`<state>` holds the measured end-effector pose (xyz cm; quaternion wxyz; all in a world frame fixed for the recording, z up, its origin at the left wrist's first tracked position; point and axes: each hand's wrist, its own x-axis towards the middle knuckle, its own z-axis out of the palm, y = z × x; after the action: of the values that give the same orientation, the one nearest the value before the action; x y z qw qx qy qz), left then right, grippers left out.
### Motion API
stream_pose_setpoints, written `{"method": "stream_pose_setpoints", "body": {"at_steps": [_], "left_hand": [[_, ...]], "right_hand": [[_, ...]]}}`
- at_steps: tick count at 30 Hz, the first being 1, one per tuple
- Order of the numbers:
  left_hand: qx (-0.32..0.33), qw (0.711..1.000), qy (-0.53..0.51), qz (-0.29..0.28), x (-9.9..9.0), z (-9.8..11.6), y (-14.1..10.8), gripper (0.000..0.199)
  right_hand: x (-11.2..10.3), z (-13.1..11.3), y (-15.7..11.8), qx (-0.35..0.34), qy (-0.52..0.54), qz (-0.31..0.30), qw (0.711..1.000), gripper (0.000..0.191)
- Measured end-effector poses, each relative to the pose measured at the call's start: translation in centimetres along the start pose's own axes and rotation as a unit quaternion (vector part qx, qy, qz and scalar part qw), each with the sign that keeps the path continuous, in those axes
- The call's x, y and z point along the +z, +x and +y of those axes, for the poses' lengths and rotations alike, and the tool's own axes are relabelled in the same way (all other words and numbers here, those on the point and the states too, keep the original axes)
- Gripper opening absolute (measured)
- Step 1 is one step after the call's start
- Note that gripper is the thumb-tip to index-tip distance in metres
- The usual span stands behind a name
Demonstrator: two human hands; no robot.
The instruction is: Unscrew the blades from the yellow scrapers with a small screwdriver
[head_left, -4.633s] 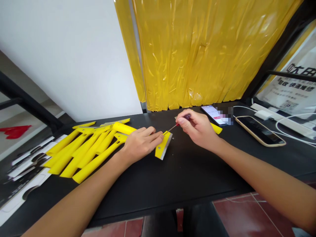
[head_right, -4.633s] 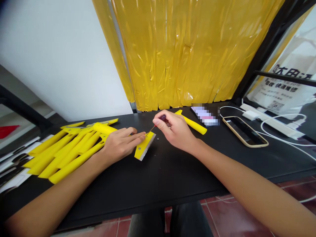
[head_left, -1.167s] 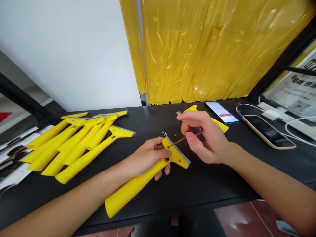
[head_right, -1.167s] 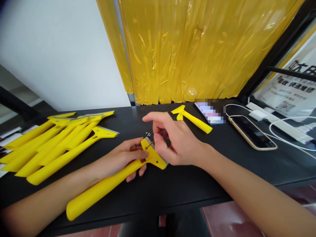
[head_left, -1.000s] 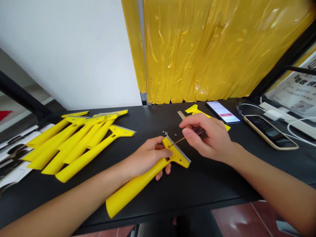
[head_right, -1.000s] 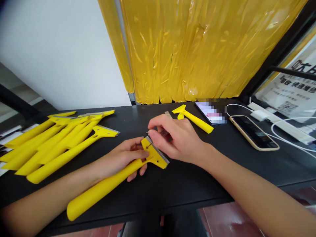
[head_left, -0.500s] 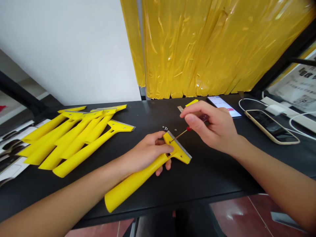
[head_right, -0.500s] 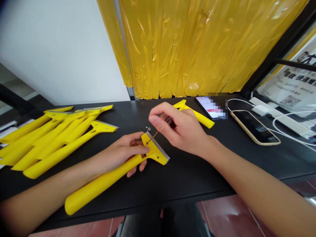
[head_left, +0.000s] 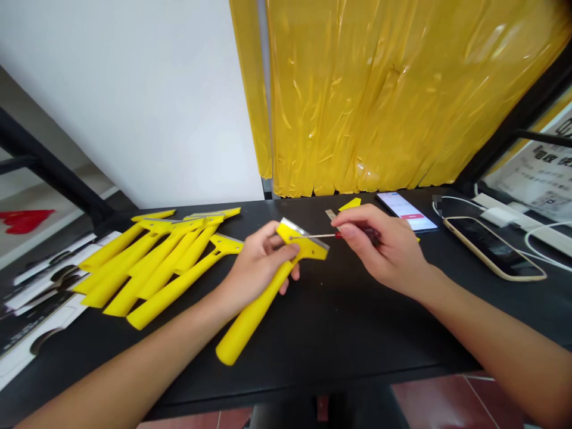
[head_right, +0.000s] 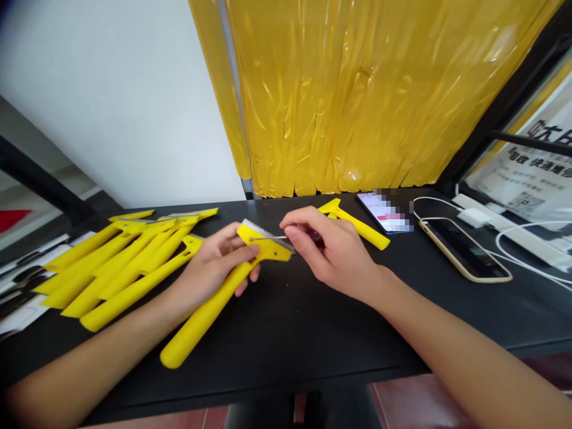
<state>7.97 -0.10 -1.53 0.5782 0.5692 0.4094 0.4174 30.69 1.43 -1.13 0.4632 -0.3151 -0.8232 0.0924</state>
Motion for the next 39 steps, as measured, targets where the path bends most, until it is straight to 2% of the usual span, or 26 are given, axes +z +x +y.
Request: {"method": "stream_pose_setpoints", "body": {"at_steps": [3,5,7,9,11,14,16,18,21,25,29,34,39], "left_hand": [[0.084,0.993,0.066,0.042,-1.2,1.0,0.3,0.026],[0.109,0.985,0.114,0.076,-1.8,1.3,0.3,0.026],[0.124,0.974,0.155,0.108,-2.2,1.3,0.4,0.027],[0.135,0.963,0.191,0.133,-2.5,0.9,0.5,0.027],[0.142,0.95,0.229,0.156,-2.8,0.5,0.7,0.025],[0.166,0.92,0.308,0.179,-3.2,-0.1,1.0,0.02],[0.189,0.893,0.364,0.184,-3.3,-0.2,1.1,0.018],[0.208,0.873,0.4,0.186,-3.4,-0.2,1.0,0.016],[0.206,0.863,0.419,0.192,-3.4,-0.3,0.9,0.017],[0.177,0.875,0.415,0.173,-3.4,-0.4,0.7,0.018],[0.186,0.882,0.401,0.163,-3.4,-0.6,0.7,0.018],[0.21,0.842,0.472,0.152,-3.2,-0.7,0.6,0.025],[0.273,0.81,0.494,0.159,-3.6,-1.3,1.0,0.022]], "right_hand": [[0.2,0.1,0.5,0.085,0.021,-0.038,0.995,0.027],[0.6,0.3,0.7,0.156,0.035,-0.128,0.979,0.041],[1.2,0.6,0.6,0.206,0.071,-0.231,0.948,0.053],[1.9,0.9,0.3,0.226,0.119,-0.276,0.927,0.054],[2.6,1.2,0.0,0.22,0.131,-0.256,0.932,0.049],[3.2,1.2,-0.3,0.196,0.037,-0.19,0.961,0.038],[3.2,1.1,-0.3,0.193,-0.008,-0.154,0.969,0.037],[3.0,0.9,-0.1,0.209,0.015,-0.14,0.968,0.042],[2.8,0.9,0.0,0.234,0.097,-0.146,0.956,0.048],[3.4,1.5,-0.2,0.247,0.152,-0.161,0.943,0.036],[4.3,2.0,-0.6,0.259,0.179,-0.147,0.938,0.031],[4.3,1.8,-0.6,0.287,0.142,-0.146,0.936,0.049],[4.3,2.2,-0.6,0.262,0.164,-0.156,0.938,0.036]]}}
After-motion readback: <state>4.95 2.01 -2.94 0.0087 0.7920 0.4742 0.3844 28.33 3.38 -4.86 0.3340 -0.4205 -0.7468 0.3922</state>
